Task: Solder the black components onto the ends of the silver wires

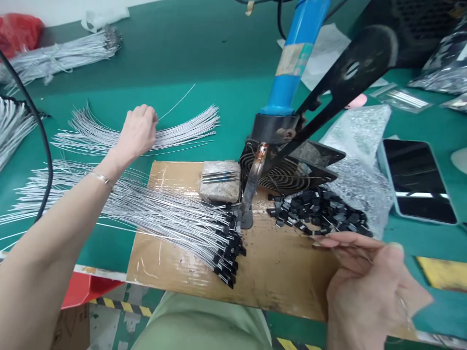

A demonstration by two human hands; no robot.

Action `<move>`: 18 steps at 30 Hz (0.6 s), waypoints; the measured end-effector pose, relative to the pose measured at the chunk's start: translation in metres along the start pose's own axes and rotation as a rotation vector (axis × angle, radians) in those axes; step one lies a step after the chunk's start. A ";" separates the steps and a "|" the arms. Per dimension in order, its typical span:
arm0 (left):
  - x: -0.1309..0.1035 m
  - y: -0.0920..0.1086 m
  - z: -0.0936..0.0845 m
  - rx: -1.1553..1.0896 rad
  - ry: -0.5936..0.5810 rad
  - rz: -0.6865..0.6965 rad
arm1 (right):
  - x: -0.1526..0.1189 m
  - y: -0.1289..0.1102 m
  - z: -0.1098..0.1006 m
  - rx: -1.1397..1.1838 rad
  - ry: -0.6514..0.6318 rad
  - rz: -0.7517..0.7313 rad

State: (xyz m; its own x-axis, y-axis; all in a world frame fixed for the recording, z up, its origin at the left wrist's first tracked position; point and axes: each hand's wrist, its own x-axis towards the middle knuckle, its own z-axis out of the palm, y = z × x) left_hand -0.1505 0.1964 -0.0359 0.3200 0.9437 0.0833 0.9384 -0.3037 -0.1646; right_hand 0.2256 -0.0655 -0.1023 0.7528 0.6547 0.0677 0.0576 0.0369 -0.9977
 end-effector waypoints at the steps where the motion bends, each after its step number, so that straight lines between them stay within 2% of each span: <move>1: -0.011 0.002 -0.004 0.002 0.010 0.035 | -0.001 -0.001 0.000 -0.003 -0.006 -0.001; 5: -0.052 0.006 -0.007 0.005 -0.003 0.179 | -0.002 -0.002 0.000 -0.015 -0.037 0.007; 8: -0.061 0.010 -0.001 -0.010 0.013 0.253 | -0.002 -0.002 -0.001 -0.016 -0.051 0.006; 11: -0.055 0.021 0.003 -0.029 0.015 0.299 | -0.003 -0.002 0.000 -0.013 -0.047 0.011; 18: -0.027 0.062 0.007 -0.083 0.001 0.337 | -0.004 -0.006 0.004 -0.066 -0.013 -0.011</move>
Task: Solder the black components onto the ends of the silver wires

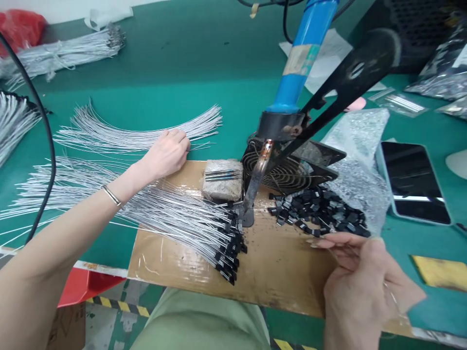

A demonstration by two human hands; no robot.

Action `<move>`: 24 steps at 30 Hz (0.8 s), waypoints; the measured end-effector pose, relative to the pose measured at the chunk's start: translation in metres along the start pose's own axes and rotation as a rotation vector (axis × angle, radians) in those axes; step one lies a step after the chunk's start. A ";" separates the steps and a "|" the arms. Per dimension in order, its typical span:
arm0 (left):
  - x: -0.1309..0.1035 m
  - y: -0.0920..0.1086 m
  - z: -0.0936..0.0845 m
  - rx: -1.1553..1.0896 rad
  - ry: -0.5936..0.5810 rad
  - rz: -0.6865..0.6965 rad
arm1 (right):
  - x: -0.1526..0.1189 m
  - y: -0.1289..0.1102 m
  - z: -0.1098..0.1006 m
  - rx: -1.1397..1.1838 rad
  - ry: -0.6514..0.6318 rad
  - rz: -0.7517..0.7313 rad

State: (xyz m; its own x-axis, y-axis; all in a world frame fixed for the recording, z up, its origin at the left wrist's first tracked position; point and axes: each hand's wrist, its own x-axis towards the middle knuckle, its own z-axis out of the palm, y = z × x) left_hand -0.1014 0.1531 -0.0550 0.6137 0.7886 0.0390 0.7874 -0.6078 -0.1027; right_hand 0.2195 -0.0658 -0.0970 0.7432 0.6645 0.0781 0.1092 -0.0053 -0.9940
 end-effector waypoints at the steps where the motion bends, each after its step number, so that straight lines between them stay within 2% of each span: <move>1: 0.003 0.002 0.001 -0.014 0.000 -0.004 | 0.000 0.000 0.000 -0.002 0.002 -0.003; 5: 0.007 0.005 -0.002 -0.101 0.025 -0.051 | -0.001 0.000 -0.001 -0.005 0.001 -0.001; 8: 0.000 0.004 -0.011 -0.199 0.091 -0.132 | -0.001 0.001 0.000 0.002 0.015 -0.007; 11: -0.013 0.012 -0.027 -0.356 0.203 -0.236 | 0.000 0.002 0.000 0.024 0.032 0.002; 13: -0.025 0.023 -0.043 -0.542 0.298 -0.335 | 0.001 0.003 -0.002 0.044 0.066 -0.001; 15: -0.040 0.035 -0.061 -0.541 0.316 -0.356 | 0.002 0.004 -0.005 0.054 0.063 -0.009; 18: -0.064 0.052 -0.089 -0.485 0.264 -0.329 | -0.002 0.002 -0.009 0.088 -0.022 -0.011; 19: -0.070 0.056 -0.096 -0.569 0.197 -0.336 | -0.006 0.000 -0.009 0.113 -0.047 -0.020; 21: -0.080 0.063 -0.106 -0.853 -0.018 -0.324 | -0.017 -0.005 -0.007 0.140 -0.062 -0.060; 24: -0.087 0.075 -0.106 -1.202 -0.282 -0.292 | -0.036 -0.018 0.000 0.096 -0.256 -0.078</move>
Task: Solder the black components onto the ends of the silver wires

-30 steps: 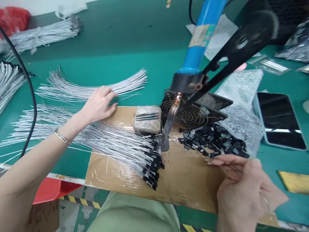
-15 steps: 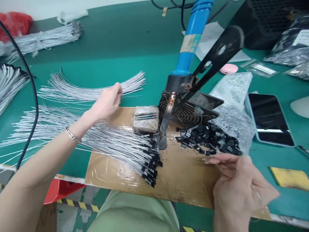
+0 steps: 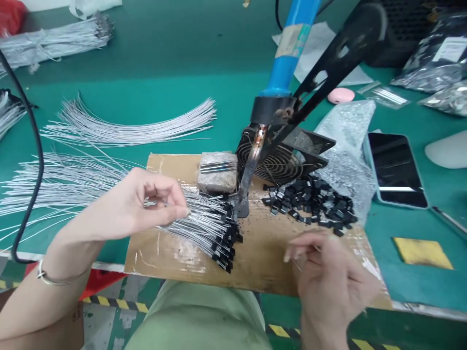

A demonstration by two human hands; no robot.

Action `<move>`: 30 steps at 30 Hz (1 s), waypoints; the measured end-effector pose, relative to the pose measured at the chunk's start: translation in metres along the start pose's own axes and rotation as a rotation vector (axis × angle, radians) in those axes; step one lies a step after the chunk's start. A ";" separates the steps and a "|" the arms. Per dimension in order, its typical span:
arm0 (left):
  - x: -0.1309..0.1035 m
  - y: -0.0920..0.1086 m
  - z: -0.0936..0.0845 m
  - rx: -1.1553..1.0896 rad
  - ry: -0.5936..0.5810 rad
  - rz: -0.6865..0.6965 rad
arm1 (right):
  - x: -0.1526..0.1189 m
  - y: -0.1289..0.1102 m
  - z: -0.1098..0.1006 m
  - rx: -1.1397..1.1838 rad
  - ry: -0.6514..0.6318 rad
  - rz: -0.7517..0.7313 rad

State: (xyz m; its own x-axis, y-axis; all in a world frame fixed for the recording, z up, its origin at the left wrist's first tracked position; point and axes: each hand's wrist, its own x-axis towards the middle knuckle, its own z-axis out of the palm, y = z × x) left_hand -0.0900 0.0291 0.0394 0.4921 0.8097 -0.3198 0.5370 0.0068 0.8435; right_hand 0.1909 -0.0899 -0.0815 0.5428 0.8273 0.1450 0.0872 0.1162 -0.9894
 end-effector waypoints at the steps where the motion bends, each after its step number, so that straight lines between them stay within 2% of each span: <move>1: 0.000 -0.001 0.006 -0.059 -0.040 -0.019 | -0.004 -0.005 0.005 -0.025 -0.107 0.002; 4: 0.001 -0.008 0.026 -0.151 -0.063 -0.070 | -0.013 -0.022 0.019 -0.036 -0.410 0.003; 7: 0.000 -0.014 0.042 -0.201 -0.053 -0.091 | -0.015 -0.032 0.034 -0.024 -0.585 0.097; 12: -0.006 -0.019 0.048 -0.235 -0.028 -0.076 | -0.014 -0.032 0.047 0.020 -0.566 0.149; 18: -0.008 -0.020 0.048 -0.226 -0.080 -0.083 | -0.009 -0.029 0.045 0.048 -0.632 0.126; 24: -0.005 -0.013 0.066 -0.149 -0.145 -0.098 | -0.008 -0.027 0.046 0.032 -0.659 0.123; 30: -0.002 -0.012 0.080 -0.235 -0.060 -0.098 | -0.009 -0.023 0.044 -0.058 -0.649 0.041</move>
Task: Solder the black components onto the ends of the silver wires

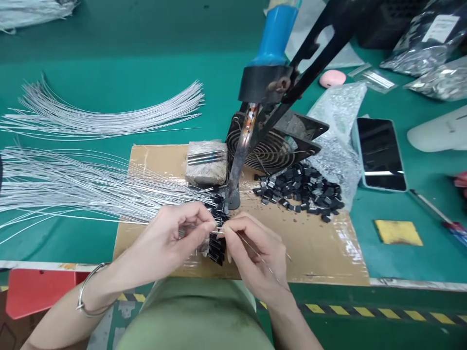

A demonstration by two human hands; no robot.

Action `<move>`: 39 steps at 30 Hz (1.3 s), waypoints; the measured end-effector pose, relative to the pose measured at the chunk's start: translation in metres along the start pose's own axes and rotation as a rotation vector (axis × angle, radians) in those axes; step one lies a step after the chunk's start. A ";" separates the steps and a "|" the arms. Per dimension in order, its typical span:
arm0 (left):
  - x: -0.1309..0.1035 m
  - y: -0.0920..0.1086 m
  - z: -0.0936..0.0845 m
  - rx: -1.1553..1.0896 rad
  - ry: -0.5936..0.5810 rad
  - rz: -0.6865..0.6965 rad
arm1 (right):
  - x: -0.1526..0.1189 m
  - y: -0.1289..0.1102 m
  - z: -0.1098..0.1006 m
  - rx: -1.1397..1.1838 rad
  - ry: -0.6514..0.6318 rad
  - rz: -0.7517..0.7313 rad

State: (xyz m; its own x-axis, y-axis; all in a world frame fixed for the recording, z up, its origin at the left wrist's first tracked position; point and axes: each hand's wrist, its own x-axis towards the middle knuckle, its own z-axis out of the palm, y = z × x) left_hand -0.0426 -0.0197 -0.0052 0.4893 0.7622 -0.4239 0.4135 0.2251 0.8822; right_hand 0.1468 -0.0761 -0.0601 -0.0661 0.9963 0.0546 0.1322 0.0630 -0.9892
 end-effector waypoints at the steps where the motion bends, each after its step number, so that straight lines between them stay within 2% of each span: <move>1: 0.000 0.000 0.001 -0.019 0.007 -0.005 | 0.000 0.001 0.000 -0.012 0.002 -0.012; 7: 0.001 0.003 0.006 -0.114 0.008 -0.045 | 0.000 0.003 0.000 -0.039 0.048 -0.043; 14: 0.007 0.001 0.006 -0.117 0.088 -0.029 | -0.005 0.008 -0.001 0.208 0.272 0.100; 16: 0.008 0.000 0.006 -0.124 0.092 -0.021 | -0.006 0.007 -0.001 0.225 0.256 0.112; 21: 0.006 0.000 0.006 -0.128 0.085 -0.005 | -0.001 0.001 0.002 0.051 0.119 0.053; 27: 0.005 0.001 0.006 -0.167 0.094 0.015 | 0.002 0.001 0.007 0.023 0.161 -0.027; 33: 0.006 0.003 0.010 -0.173 0.130 0.020 | 0.002 0.000 0.003 0.138 0.208 0.068; 39: 0.005 0.001 0.015 -0.109 0.175 0.039 | 0.003 0.000 0.005 0.413 0.202 0.189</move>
State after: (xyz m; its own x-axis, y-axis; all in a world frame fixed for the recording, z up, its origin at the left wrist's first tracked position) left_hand -0.0280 -0.0249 -0.0096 0.3588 0.8631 -0.3553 0.3070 0.2504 0.9182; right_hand 0.1412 -0.0735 -0.0610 0.1194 0.9821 -0.1459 -0.2818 -0.1074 -0.9534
